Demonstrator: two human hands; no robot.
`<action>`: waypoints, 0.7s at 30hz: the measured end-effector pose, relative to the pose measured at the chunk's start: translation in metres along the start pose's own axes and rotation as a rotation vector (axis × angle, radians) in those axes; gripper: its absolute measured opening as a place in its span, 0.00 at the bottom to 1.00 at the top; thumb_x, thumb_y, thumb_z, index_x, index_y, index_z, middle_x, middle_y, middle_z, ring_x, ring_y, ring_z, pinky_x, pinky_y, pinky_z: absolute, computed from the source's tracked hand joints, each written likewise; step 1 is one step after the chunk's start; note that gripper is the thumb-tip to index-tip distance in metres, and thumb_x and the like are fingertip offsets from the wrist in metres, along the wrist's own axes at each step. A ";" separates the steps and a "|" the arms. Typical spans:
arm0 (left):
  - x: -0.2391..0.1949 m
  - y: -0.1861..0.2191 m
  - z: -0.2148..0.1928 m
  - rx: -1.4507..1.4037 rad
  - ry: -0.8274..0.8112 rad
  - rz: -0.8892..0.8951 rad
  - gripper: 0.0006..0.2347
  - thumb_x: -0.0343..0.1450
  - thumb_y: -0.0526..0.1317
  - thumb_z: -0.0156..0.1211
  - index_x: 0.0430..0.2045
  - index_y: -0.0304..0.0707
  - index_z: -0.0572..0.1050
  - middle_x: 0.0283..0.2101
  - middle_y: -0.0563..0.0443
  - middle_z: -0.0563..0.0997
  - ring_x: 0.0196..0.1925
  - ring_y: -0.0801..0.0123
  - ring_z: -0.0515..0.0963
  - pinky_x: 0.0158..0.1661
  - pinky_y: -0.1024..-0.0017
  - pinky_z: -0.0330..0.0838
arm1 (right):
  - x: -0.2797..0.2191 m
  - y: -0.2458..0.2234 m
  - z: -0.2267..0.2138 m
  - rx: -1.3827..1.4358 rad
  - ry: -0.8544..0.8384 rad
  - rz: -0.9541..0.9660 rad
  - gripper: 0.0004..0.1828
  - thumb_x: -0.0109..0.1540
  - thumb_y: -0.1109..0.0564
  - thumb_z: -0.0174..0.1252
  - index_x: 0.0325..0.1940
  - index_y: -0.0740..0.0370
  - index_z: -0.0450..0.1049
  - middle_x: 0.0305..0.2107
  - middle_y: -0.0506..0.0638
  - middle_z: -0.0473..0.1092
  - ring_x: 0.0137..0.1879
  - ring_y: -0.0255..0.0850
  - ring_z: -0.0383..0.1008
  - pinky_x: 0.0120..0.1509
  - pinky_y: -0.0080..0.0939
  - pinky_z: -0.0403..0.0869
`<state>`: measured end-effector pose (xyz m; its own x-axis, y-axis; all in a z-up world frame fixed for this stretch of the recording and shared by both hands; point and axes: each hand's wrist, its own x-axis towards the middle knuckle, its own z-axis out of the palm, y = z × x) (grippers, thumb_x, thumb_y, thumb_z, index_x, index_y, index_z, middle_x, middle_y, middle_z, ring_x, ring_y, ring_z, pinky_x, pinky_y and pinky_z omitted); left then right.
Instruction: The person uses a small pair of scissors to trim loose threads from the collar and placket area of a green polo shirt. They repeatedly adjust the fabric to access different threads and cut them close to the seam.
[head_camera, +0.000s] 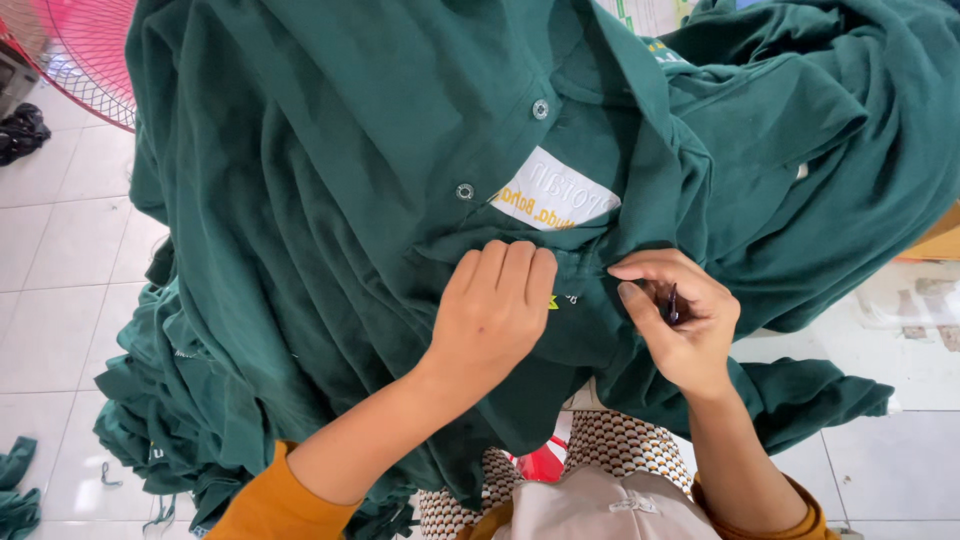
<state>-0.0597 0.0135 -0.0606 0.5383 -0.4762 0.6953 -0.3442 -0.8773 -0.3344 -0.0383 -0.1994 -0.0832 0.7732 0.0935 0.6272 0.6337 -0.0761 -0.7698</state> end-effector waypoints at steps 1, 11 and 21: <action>-0.001 -0.003 0.002 -0.046 0.019 0.016 0.03 0.73 0.33 0.59 0.37 0.39 0.79 0.33 0.46 0.78 0.36 0.60 0.81 0.41 0.66 0.78 | 0.000 -0.001 -0.001 0.019 -0.009 0.006 0.04 0.61 0.73 0.60 0.38 0.72 0.79 0.31 0.59 0.75 0.19 0.32 0.59 0.23 0.32 0.63; 0.003 -0.002 -0.025 -0.132 0.014 -0.037 0.04 0.74 0.32 0.61 0.38 0.39 0.81 0.35 0.45 0.78 0.38 0.59 0.79 0.39 0.67 0.76 | 0.002 -0.025 0.012 -0.122 -0.126 -0.025 0.09 0.60 0.66 0.64 0.44 0.69 0.79 0.31 0.58 0.71 0.25 0.44 0.69 0.33 0.43 0.70; 0.004 -0.011 -0.026 -0.304 0.055 -0.109 0.04 0.75 0.31 0.59 0.38 0.39 0.80 0.35 0.46 0.78 0.39 0.58 0.79 0.41 0.66 0.76 | -0.018 -0.021 0.035 -0.439 -0.089 -0.018 0.04 0.65 0.60 0.61 0.45 0.60 0.76 0.18 0.51 0.70 0.22 0.49 0.73 0.30 0.45 0.73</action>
<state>-0.0739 0.0228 -0.0371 0.5449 -0.3688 0.7530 -0.5049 -0.8613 -0.0564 -0.0665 -0.1646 -0.0822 0.7687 0.1827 0.6129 0.6125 -0.4860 -0.6234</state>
